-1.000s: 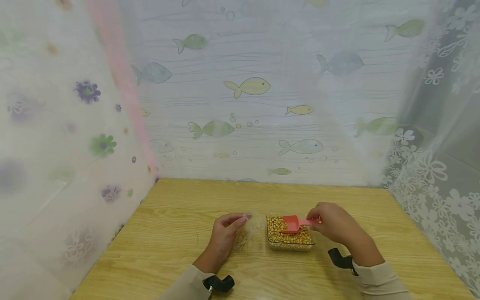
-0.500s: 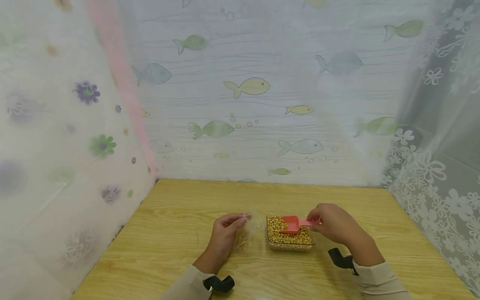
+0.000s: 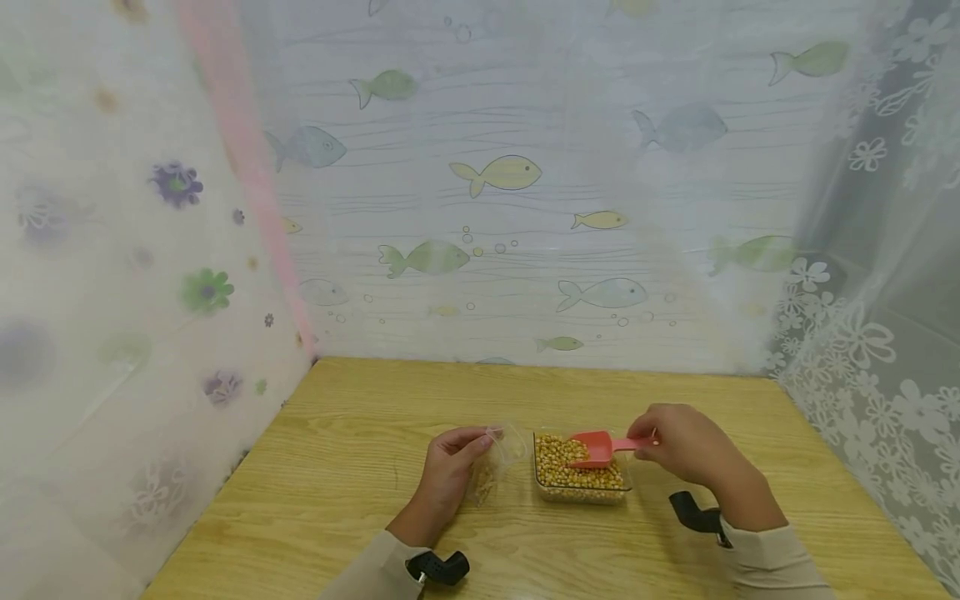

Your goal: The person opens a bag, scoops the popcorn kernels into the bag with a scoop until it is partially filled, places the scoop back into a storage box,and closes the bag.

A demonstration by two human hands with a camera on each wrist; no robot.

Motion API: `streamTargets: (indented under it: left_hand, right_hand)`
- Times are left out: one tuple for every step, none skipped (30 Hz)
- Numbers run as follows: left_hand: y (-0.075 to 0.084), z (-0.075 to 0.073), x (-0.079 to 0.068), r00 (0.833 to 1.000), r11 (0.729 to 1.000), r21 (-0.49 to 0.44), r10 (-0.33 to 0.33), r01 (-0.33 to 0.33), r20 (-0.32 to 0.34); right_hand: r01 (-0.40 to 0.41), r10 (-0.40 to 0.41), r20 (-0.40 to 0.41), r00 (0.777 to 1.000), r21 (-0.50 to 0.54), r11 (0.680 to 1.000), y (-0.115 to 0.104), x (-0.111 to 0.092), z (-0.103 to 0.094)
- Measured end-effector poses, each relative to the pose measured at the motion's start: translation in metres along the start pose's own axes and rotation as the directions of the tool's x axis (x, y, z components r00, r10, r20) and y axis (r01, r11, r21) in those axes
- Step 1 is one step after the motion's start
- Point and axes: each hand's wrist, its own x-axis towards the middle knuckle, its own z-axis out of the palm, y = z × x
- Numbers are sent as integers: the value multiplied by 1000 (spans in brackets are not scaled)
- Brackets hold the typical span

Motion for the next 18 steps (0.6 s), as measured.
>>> streamTargets:
  left_hand:
    - [0,0,0,1000,1000,-1,-1,1,-1]
    - [0,0,0,1000,1000,-3,-3,3,-3]
    - [0,1,0,1000,1000,-5,-4,4,-5]
    - [1,1,0,1000,1000,-7,-6,6,-8]
    - [1,1,0,1000,1000,-8,-8,8,-11]
    - [1,1,0,1000,1000,-7,-10,9,-15]
    - [1,2,0,1000,1000,-7,-13,13,-18]
    - [2,2,0,1000,1000,-7,-16,16,-22]
    - [2,2,0,1000,1000,-6,-18,17,-26]
    - [2,2,0,999,1000,-5,-20,20,-29]
    - [2,2,0,999,1000,-5,-21,21,-31]
    - [2,2,0,999,1000,-5,-22,22,-32]
    - [1,2,0,999,1000,-5,-23,23,-31]
    - [1,2,0,999,1000,-5,-22,22,-32]
    - [1,2,0,999,1000,-4,-21,21,-31]
    - [0,1,1,999,1000,-4,-20,20,-29]
    - [0,1,1,999,1000,-5,-18,18,-27]
    - [0,1,1,1000,1000,-5,-15,15,-26]
  right_hand:
    - [2,-2,-3,1000,4,1000,1,0,-1]
    - [5,-5,-7,1000,7,1000,2,-1,-1]
    - [10,-10,-12,1000,8,1000,4,-1,-1]
    - [14,-14,-18,1000,15,1000,5,-1,-2]
    - [18,-18,-23,1000,16,1000,6,-2,-2]
    - [20,-20,-27,999,19,1000,8,-2,-2]
    - [24,-23,-30,999,22,999,9,-2,-2]
    - [28,-27,-32,999,26,999,10,-3,-3]
    - [30,-29,-33,999,31,999,11,-3,-3]
    - [33,-31,-33,999,35,999,12,-3,-3]
    - [33,-32,-33,999,39,999,13,-3,-3]
    - [36,-34,-35,999,43,998,14,-4,-3]
    - [40,-38,-38,999,50,998,15,-4,-3]
    - [46,-43,-41,998,58,997,16,-4,-3]
    - [52,-49,-46,998,63,997,17,-4,-4]
    - [59,-56,-53,997,73,996,17,-4,-4]
    - [65,-60,-61,996,82,994,18,-4,-4]
    - [74,-68,-69,995,90,993,19,-4,-4]
